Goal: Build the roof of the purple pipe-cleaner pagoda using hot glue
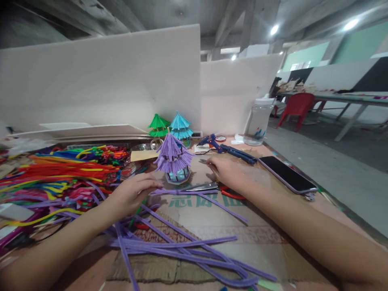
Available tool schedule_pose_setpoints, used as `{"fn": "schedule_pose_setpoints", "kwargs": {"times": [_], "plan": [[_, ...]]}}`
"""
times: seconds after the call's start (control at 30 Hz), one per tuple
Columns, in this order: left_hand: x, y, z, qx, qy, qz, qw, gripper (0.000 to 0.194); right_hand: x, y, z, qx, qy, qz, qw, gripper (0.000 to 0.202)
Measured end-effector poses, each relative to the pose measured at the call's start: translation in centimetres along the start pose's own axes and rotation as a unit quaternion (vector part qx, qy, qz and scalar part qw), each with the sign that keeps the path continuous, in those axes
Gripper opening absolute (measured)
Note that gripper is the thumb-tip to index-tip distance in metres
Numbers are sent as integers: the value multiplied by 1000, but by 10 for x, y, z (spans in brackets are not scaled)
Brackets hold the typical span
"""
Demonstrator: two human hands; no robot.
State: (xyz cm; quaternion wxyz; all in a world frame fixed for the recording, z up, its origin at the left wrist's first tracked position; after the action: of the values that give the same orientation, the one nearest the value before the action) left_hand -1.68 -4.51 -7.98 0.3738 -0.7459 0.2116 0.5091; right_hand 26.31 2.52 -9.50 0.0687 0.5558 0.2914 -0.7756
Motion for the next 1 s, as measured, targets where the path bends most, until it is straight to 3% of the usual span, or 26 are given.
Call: {"fn": "schedule_pose_setpoints", "kwargs": {"times": [0.1,0.17,0.23,0.3,0.37,0.5,0.6,1.0], "plan": [[-14,-14,-17,-12,-11,-14,1000,20,-20,0,23,-17,-49,-17,999,26],[-22,-29,-32,-15,-30,12,999,14,-35,0,49,-34,-83,-1,996,34],[-32,-47,-46,-13,-63,36,997,14,-51,-1,82,-86,-119,27,989,27],[-46,-66,-60,13,-80,34,996,19,-62,-4,108,-119,-99,55,986,23],[-61,-82,-70,27,-100,27,994,18,-73,-10,121,-143,-76,46,986,21],[-87,-102,-78,52,-116,-19,992,16,-92,-24,113,-117,-126,-30,985,21],[-94,-107,-76,46,-108,-49,992,14,-95,-27,101,-82,-178,-26,980,27],[-70,-103,-63,66,-18,-22,997,11,-71,-19,98,-70,-214,87,970,24]]}}
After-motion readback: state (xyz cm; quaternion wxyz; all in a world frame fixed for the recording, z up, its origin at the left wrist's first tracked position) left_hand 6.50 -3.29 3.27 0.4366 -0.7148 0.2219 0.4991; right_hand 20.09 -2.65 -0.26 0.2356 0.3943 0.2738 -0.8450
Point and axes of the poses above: each hand's wrist, its own y-axis away from the middle knuckle, its own x-axis out of the palm, z = x × y, the point moved 6 cm from there along -y, towards the middle knuckle, and after that the axes turned 4 degrees about z, right-handed, at the moved point
